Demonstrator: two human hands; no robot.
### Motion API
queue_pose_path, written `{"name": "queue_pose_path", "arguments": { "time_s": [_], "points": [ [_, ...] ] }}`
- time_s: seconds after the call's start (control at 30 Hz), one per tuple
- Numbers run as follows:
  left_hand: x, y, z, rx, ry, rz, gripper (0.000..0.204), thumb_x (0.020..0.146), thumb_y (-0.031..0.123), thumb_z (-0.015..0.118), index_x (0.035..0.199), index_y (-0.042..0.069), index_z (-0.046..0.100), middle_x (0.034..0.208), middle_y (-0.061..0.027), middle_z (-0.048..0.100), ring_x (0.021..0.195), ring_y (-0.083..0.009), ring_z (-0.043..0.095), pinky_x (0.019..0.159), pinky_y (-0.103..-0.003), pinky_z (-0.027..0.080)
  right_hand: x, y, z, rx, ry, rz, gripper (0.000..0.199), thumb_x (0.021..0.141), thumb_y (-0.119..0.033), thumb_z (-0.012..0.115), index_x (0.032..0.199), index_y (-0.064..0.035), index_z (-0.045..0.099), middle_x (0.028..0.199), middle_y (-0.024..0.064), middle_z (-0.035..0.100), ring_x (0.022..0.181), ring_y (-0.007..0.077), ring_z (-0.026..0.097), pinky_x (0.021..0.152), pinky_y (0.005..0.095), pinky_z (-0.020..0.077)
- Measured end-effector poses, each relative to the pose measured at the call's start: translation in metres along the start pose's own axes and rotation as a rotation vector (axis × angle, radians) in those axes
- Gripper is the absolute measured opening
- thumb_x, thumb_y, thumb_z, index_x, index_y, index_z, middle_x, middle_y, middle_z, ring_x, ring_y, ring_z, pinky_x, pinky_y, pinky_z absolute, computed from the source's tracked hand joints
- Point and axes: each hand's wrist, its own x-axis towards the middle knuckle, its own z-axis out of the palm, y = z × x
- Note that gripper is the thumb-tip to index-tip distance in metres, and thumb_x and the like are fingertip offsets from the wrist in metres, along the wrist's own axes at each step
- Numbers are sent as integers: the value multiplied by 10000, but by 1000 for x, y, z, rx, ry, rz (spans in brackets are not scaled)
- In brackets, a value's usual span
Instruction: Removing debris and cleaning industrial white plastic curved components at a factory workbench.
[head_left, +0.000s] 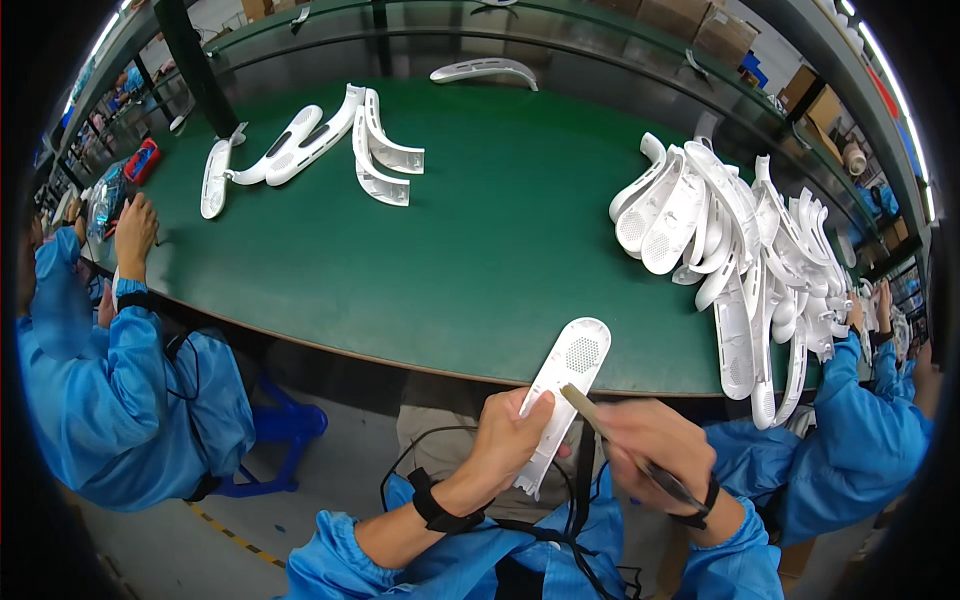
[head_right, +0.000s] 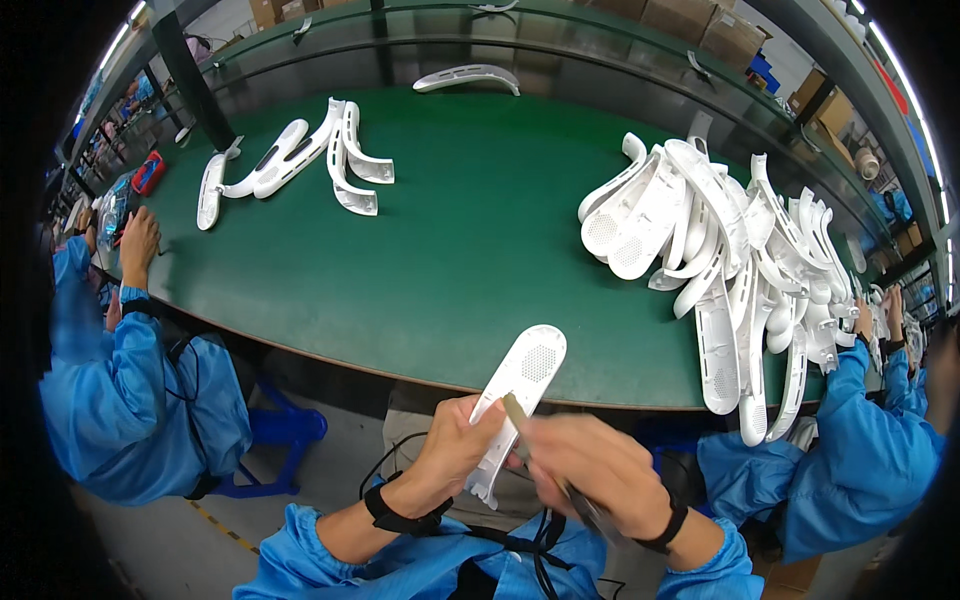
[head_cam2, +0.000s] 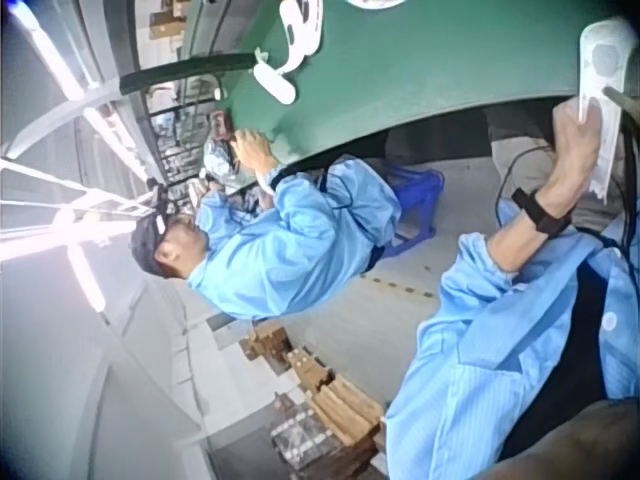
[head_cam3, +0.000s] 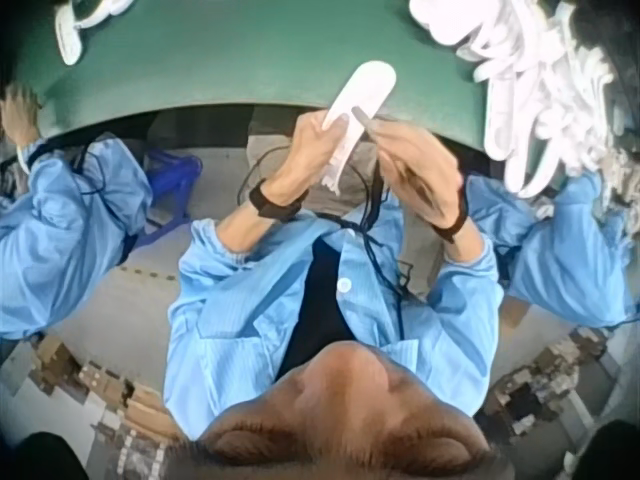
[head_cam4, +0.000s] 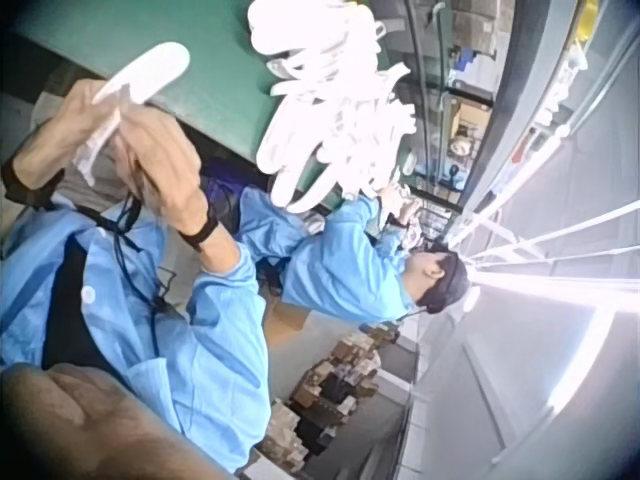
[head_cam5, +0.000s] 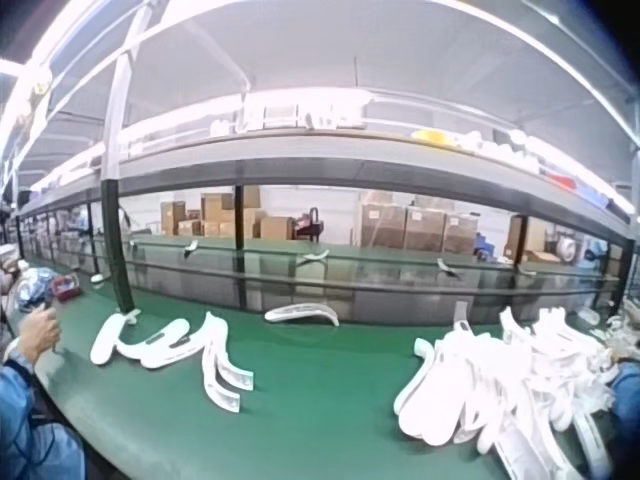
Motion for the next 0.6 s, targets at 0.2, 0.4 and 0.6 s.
{"name": "queue_pose_path", "arguments": {
  "time_s": [0.2,0.4,0.6],
  "points": [
    [3,-1,1,17,29,26,308,1013,207,497,1026,-70,631,750,-67,643,549,-121,618,475,-249,503,3,11,4,-93,27,-59,248,753,79,723,981,39,635,990,181,686,834,308,683,734,349,554],
    [4,-1,0,84,-13,9,345,1010,253,512,1052,-72,620,842,-69,663,644,-103,632,574,-259,587,6,18,4,-34,-54,37,213,761,92,694,952,20,634,1011,199,687,854,311,686,742,344,561],
    [4,-7,0,94,-4,64,322,1009,231,508,1039,-68,624,838,-78,666,638,-100,628,566,-263,587,6,13,6,17,-20,-41,233,766,84,707,978,31,626,1030,198,682,866,315,686,749,359,557]
  ]
}}
